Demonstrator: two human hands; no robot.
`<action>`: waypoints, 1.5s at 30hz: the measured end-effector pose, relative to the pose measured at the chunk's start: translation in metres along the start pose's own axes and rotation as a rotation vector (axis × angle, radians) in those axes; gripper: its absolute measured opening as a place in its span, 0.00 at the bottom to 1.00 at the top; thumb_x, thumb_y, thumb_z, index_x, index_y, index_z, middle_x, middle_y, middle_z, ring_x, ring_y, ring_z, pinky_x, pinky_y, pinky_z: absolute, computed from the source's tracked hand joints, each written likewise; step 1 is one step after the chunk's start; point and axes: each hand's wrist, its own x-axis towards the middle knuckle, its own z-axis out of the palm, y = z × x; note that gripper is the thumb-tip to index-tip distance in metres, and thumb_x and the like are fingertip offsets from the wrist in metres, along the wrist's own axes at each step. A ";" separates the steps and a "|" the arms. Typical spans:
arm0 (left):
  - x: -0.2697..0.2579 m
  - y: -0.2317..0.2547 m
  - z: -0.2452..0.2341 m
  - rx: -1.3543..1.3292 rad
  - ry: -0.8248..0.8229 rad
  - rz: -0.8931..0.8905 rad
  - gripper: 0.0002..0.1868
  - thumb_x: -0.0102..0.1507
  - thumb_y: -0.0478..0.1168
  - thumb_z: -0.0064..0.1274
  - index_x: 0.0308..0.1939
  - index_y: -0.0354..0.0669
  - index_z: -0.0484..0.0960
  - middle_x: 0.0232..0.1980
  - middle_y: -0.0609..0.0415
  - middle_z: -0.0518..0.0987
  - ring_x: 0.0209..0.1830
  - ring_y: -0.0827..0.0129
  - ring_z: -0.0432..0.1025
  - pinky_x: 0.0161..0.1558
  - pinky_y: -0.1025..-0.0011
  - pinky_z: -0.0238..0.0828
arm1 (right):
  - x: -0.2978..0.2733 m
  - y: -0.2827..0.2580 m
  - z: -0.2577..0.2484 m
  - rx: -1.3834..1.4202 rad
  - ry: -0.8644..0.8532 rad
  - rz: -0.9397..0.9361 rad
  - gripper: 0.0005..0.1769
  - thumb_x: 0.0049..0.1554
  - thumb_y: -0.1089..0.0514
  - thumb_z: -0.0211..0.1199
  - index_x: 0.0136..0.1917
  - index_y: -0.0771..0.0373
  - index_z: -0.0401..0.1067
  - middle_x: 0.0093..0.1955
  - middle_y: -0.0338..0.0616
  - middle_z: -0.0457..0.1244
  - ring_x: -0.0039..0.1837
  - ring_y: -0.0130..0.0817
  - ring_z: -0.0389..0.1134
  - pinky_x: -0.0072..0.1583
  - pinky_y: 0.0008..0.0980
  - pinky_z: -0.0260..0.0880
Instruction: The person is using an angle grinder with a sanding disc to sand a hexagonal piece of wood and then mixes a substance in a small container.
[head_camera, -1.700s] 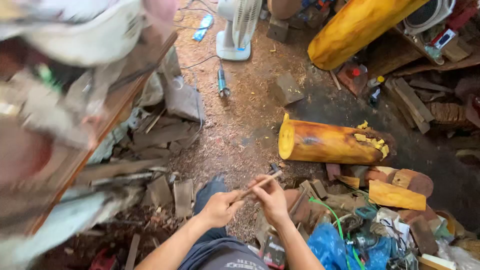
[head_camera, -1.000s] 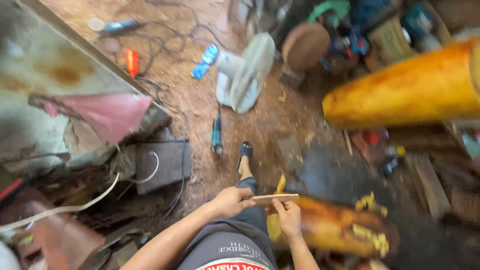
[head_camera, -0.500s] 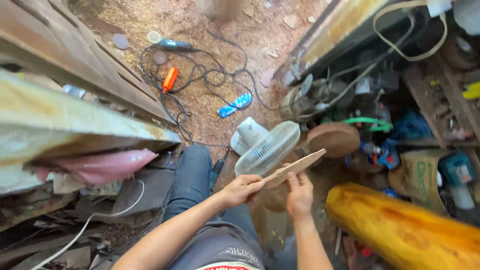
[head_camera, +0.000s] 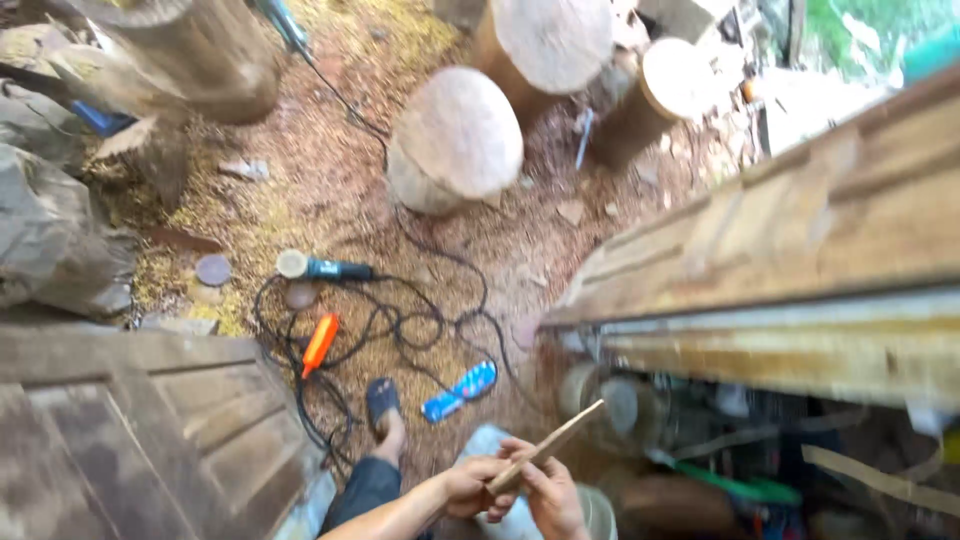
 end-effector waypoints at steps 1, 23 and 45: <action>-0.008 0.030 -0.003 -0.002 -0.004 0.016 0.24 0.78 0.59 0.36 0.50 0.44 0.78 0.33 0.48 0.79 0.27 0.61 0.74 0.31 0.67 0.71 | 0.031 -0.009 0.019 -0.013 -0.009 0.005 0.20 0.59 0.62 0.60 0.61 0.76 0.71 0.66 0.53 0.67 0.63 0.41 0.70 0.63 0.42 0.70; -0.191 0.318 -0.067 0.021 1.363 1.255 0.10 0.71 0.44 0.43 0.49 0.42 0.74 0.30 0.55 0.78 0.22 0.78 0.68 0.23 0.78 0.65 | 0.576 0.110 0.123 -1.576 -0.516 0.302 0.36 0.54 0.46 0.70 0.71 0.59 0.67 0.58 0.51 0.71 0.60 0.41 0.72 0.63 0.35 0.70; -0.105 0.277 -0.505 -0.191 2.044 1.453 0.19 0.63 0.50 0.62 0.45 0.40 0.74 0.26 0.60 0.68 0.22 0.78 0.66 0.25 0.75 0.67 | 0.815 0.402 0.127 -1.423 -0.637 0.414 0.43 0.35 0.57 0.76 0.62 0.70 0.64 0.51 0.57 0.69 0.49 0.44 0.74 0.53 0.40 0.77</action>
